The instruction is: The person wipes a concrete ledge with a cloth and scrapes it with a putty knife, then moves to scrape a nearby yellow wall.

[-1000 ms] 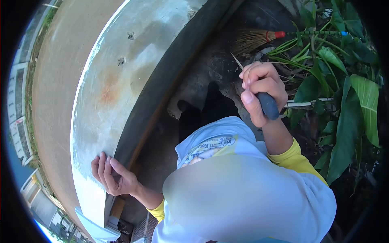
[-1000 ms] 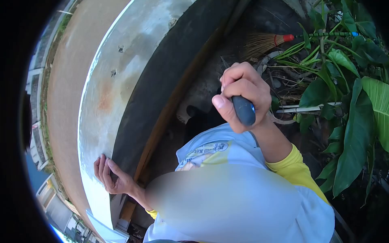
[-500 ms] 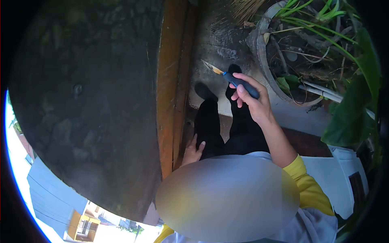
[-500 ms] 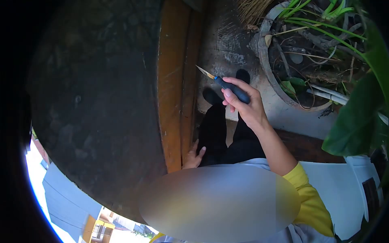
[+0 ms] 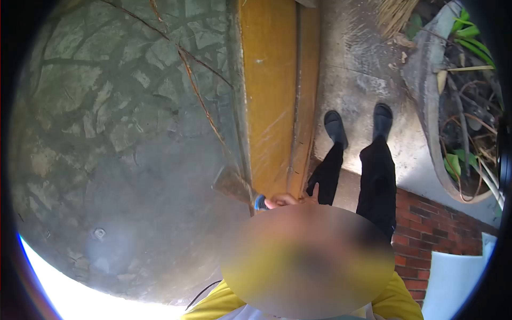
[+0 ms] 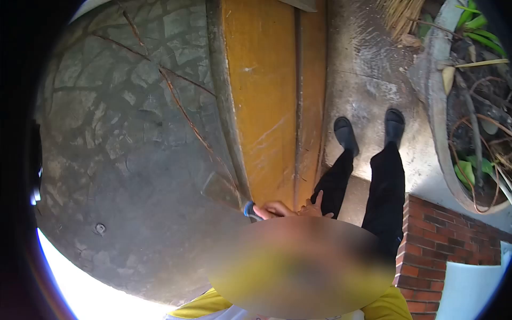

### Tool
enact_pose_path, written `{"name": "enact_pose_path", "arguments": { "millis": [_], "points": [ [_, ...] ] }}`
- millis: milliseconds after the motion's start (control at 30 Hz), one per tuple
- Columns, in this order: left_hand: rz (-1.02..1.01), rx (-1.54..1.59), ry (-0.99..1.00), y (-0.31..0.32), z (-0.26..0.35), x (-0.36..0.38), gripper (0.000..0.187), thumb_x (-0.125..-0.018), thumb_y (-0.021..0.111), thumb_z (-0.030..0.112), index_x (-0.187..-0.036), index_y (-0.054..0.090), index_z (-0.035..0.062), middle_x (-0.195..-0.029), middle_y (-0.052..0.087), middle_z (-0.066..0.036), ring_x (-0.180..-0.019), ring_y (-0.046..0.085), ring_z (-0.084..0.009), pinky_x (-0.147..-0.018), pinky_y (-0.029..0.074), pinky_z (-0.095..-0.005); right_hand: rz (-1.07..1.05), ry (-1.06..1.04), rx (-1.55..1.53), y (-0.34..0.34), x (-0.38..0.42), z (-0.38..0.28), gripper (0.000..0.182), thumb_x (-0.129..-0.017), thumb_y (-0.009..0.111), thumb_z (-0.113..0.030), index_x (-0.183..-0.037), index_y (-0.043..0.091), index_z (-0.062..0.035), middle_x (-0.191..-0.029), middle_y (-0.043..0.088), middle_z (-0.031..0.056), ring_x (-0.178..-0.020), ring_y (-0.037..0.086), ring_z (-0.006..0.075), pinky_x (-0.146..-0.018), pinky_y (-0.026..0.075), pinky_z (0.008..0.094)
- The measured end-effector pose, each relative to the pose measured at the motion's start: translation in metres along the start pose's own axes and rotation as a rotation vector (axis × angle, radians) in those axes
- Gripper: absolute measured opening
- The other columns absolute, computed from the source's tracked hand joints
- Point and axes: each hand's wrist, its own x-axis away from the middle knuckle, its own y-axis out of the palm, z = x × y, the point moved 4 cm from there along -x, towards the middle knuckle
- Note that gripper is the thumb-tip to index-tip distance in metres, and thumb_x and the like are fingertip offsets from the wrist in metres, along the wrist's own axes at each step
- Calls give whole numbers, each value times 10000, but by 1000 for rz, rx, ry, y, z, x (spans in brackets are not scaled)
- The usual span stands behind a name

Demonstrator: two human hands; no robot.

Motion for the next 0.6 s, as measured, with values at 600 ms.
{"name": "enact_pose_path", "arguments": {
  "millis": [600],
  "points": [
    [277, 86, 35, 36, -26, -46, 1000, -864, 650, 568, -1631, 135, 186, -1514, 346, -349, -1281, 512, -520, -1091, 398, -591, 201, -46, 81, -3, -77, -6, 438, -888, 703, -58, -1319, 638, -26, -778, 591, 100, -580, 597, 233, -540, 520, 365]
  ]
}}
